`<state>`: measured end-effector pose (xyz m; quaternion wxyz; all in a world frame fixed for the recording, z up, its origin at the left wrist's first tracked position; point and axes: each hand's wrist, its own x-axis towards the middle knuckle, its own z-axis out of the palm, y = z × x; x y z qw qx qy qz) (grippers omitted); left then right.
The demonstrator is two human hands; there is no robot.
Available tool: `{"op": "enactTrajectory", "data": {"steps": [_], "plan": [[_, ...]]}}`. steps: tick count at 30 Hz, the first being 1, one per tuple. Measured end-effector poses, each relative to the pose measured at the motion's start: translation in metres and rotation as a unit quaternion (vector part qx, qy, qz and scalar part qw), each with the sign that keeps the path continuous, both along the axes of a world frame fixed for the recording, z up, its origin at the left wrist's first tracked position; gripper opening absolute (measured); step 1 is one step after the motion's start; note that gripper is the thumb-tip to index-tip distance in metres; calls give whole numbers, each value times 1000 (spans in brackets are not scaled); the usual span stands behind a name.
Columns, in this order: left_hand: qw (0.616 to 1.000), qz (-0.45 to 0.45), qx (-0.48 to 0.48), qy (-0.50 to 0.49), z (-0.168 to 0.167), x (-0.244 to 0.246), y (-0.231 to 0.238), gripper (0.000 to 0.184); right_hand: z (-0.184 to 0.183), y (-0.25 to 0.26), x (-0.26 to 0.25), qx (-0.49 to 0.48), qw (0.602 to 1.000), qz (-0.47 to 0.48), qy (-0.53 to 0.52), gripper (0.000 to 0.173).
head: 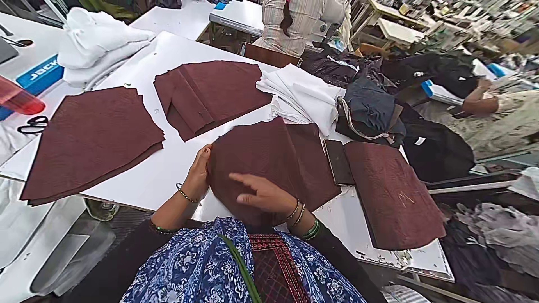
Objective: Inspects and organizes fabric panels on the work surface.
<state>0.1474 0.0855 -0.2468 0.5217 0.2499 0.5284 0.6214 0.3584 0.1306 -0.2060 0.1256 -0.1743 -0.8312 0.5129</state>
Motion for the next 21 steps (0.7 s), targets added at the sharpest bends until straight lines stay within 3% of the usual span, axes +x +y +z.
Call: {"op": "enactTrajectory", "data": {"steps": [2, 4, 6, 9, 12, 17, 19, 21], "plan": [[999, -12, 7, 53, -2, -11, -5, 58, -11, -9, -3, 6, 999, 50, 6, 51], [992, -2, -11, 123, -2, -17, -10, 78, -17, -13, 4, 11, 999, 13, 46, 46], [979, 8, -20, 201, -6, -20, -15, 86, -25, -14, 14, 50, 994, -53, 78, 43], [956, 34, -4, 292, -15, -24, -17, 77, -35, -19, 20, 131, 985, -106, 29, 52], [929, 59, 17, 366, -19, -41, -12, 66, -40, -27, 9, 141, 988, -48, -50, 59], [849, 46, 94, 518, 10, -73, 31, 31, -42, -18, 2, 147, 989, 14, -32, 55], [820, -3, 73, 568, 18, -80, 60, 31, -44, -16, 2, 144, 989, 35, -31, 52], [793, -50, 16, 607, 16, -82, 91, 47, -46, -14, 1, 143, 988, 54, -28, 50]]}}
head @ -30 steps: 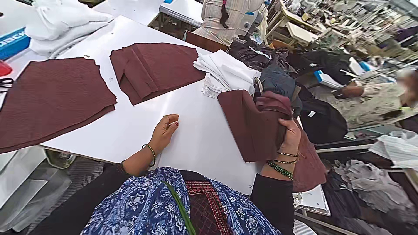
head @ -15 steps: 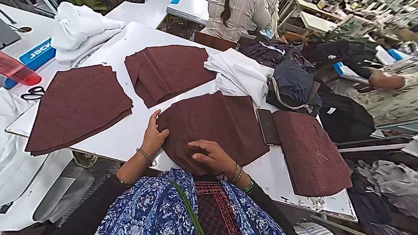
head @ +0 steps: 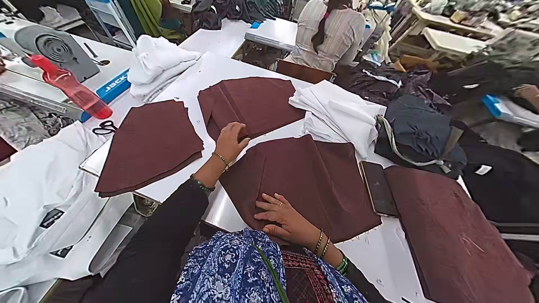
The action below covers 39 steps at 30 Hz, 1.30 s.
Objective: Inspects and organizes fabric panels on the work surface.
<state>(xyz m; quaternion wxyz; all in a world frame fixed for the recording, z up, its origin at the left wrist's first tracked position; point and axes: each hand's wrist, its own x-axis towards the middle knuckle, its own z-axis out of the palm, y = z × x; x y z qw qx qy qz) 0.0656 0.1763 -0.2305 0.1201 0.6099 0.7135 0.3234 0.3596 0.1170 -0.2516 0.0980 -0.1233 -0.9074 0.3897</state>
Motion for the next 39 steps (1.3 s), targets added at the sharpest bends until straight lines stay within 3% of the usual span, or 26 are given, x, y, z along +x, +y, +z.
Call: {"op": "enactTrajectory", "data": {"steps": [3, 7, 10, 13, 17, 22, 24, 27, 30, 33, 36, 39], "plan": [[990, 13, -102, 97, -4, -2, 33, 67, 6, 8, 0, -17, 999, 31, -2, 43], [974, -27, -157, 159, -4, -24, 50, 48, 35, 34, 2, -54, 995, 80, -5, 39], [980, -7, -152, 132, 1, -45, 41, 57, 55, 63, -6, -27, 997, 50, 56, 36], [980, 80, -162, 79, 19, -66, 28, 59, 71, 100, -33, -12, 996, -19, 86, 35], [954, 228, -193, 25, 33, -97, 15, 36, 59, 151, -102, -2, 993, -73, 92, 34], [947, 268, -173, -38, 19, -109, 17, 73, 46, 164, -203, 27, 986, -31, -161, 75], [941, 274, -189, -58, 22, -111, 18, 83, 37, 151, -230, 46, 979, 12, -197, 79], [932, 296, -195, -76, 21, -120, 19, 87, 24, 135, -244, 80, 980, 83, -164, 57], [930, 337, -100, -108, 7, -134, 16, 78, 6, 132, -242, 75, 983, 160, -39, 38], [931, 341, -65, -115, 4, -141, 11, 82, 1, 127, -240, 39, 995, 82, 33, 51], [934, 311, -160, -72, 11, -132, 18, 107, 3, 129, -243, 5, 998, -46, 38, 67], [935, 305, -172, -60, 11, -130, 21, 100, 2, 135, -242, -17, 993, -93, 63, 58]]}}
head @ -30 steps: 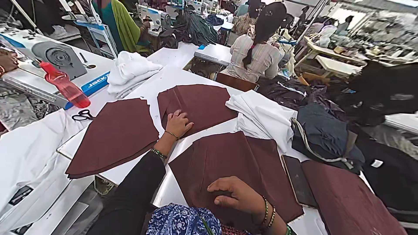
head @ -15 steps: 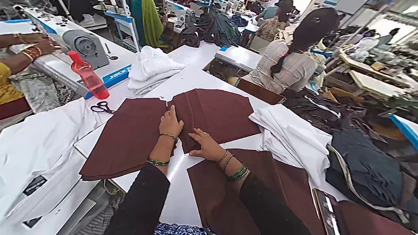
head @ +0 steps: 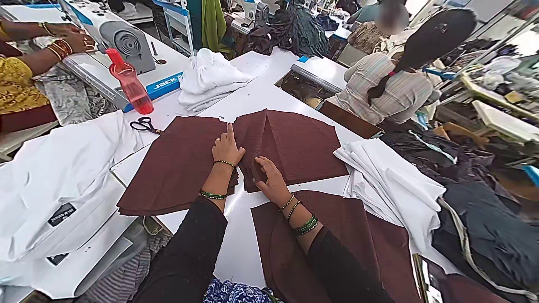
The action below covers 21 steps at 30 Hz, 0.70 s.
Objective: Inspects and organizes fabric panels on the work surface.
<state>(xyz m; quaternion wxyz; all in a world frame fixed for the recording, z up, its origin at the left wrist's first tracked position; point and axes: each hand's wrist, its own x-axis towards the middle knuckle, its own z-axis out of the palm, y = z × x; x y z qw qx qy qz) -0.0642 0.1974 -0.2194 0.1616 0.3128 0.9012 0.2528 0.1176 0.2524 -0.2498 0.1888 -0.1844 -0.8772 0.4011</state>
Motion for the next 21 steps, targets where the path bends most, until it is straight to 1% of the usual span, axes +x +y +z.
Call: {"op": "enactTrajectory", "data": {"steps": [1, 2, 3, 4, 5, 6, 7, 8, 10, 12, 13, 14, 15, 16, 17, 19, 20, 21], "plan": [[1000, 13, 13, -1, -1, -2, 0, 92, -2, 1, 0, -12, 999, -21, 28, 48], [999, 28, 22, -3, -1, -3, 0, 85, -3, 1, -1, -50, 995, -58, 60, 35], [999, 39, 28, -8, -1, -4, 0, 81, -2, 2, -2, -115, 983, -111, 91, 29], [999, 42, 31, -12, 0, -5, -1, 79, 1, 4, -6, -197, 958, -170, 125, 30], [999, 39, 31, -15, 1, -5, -2, 81, 4, 8, -8, -270, 926, -213, 154, 35], [999, 33, 26, -20, 1, -4, -2, 90, 4, 14, -9, -318, 902, -232, 177, 42], [999, 28, 14, -24, 3, -2, -1, 100, 3, 18, -8, -338, 894, -229, 185, 46], [999, 23, 1, -26, 4, 0, 1, 107, 3, 20, -6, -331, 902, -215, 178, 46], [1000, 8, -10, -28, 6, 3, 3, 107, 4, 19, -5, -263, 940, -185, 118, 36], [999, -10, -8, -30, 8, 5, 2, 107, 8, 15, -6, -188, 968, -155, 54, 36], [999, -25, -6, -34, 9, 6, 2, 110, 8, 14, -6, -177, 972, -148, 47, 34], [998, -45, -13, -37, 11, 9, 1, 116, 8, 13, -8, -192, 968, -152, 58, 32], [997, -65, -25, -36, 13, 12, 1, 120, 8, 14, -9, -234, 953, -174, 81, 31], [995, -84, -43, -32, 14, 18, 1, 124, 8, 16, -10, -295, 927, -205, 110, 32], [993, -100, -64, -21, 14, 23, 3, 126, 10, 18, -10, -361, 890, -237, 142, 32], [989, -115, -94, -6, 11, 32, 8, 123, 12, 20, -9, -457, 810, -297, 216, 34], [990, -110, -88, -7, 11, 33, 9, 119, 12, 20, -8, -480, 781, -312, 251, 37], [994, -93, -65, -9, 10, 32, 10, 113, 11, 21, -6, -486, 763, -316, 286, 40]]}}
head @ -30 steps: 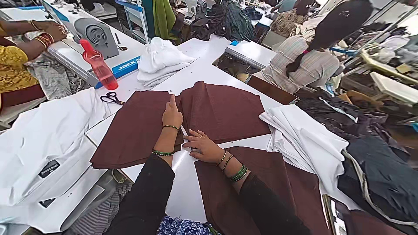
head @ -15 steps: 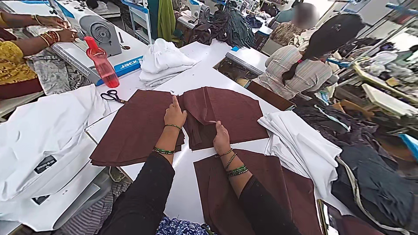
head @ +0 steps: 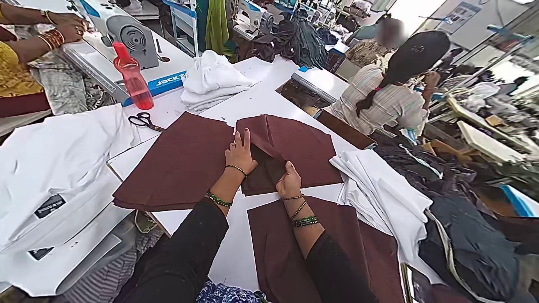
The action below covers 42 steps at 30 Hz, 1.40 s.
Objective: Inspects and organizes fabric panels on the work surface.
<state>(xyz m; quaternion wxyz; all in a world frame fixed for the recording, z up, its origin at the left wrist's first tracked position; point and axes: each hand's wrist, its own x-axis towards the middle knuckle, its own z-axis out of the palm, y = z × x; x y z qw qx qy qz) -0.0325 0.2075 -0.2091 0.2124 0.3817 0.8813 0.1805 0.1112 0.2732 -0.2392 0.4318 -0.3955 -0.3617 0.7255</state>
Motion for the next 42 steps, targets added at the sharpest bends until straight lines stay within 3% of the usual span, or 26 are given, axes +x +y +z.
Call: {"op": "enactTrajectory", "data": {"steps": [2, 5, 9, 11, 12, 14, 15, 16, 18, 19, 21, 22, 24, 25, 28, 31, 33, 36, 39, 42], "plan": [[997, 56, 60, -13, -4, -8, 0, 102, -6, 2, 3, 20, 999, -6, 35, 41], [991, 106, 77, -41, -2, -21, -4, 97, -16, 3, 8, 165, 980, 105, -19, 42], [994, 70, 57, -69, 6, -14, -2, 94, -14, -6, 12, 379, 875, 240, -184, 36], [985, 75, 121, -94, 4, -14, -5, 86, -16, -10, 12, 460, 805, 282, -248, 52], [973, 85, 179, -116, -1, -15, -5, 83, -17, -11, 12, 490, 769, 303, -277, 71], [933, 114, 291, -180, -11, -17, -2, 81, -16, -16, 9, 530, 701, 338, -337, 105], [906, 124, 337, -224, -16, -17, 0, 83, -14, -21, 8, 538, 675, 346, -368, 107], [876, 135, 376, -270, -20, -17, 2, 86, -10, -26, 6, 536, 660, 347, -395, 96], [811, 168, 423, -368, -18, -8, 8, 90, 2, -31, 4, 522, 651, 322, -447, 59], [783, 178, 434, -409, -13, -5, 10, 88, 8, -28, 2, 511, 660, 311, -455, 48], [772, 169, 451, -414, -12, -4, 9, 82, 27, -12, 1, 456, 714, 309, -433, 43], [788, 155, 462, -376, -17, -7, 8, 81, 36, -1, 3, 416, 775, 266, -394, 35], [832, 132, 464, -274, -30, -12, 6, 80, 59, 23, 18, 283, 906, 91, -300, 26], [857, 123, 451, -218, -33, -14, 5, 78, 75, 39, 32, 213, 936, -9, -280, 32], [927, 100, 358, -52, -29, -21, -1, 78, 75, 97, 92, 69, 930, -242, -268, 45], [974, 77, 212, 13, -15, -23, -12, 70, 39, 122, 150, 9, 929, -323, -179, 48], [991, 73, 110, 18, -15, -25, -13, 67, 27, 124, 164, 4, 949, -312, -50, 43], [997, 67, 19, 12, -21, -30, -10, 69, 25, 124, 162, -7, 946, -322, -29, 44], [998, 42, 46, -6, -20, -32, -6, 67, 36, 122, 150, 22, 946, -317, -68, 50], [989, 27, 139, -45, -24, -33, -5, 61, 61, 110, 117, 137, 958, -241, -70, 48]]}}
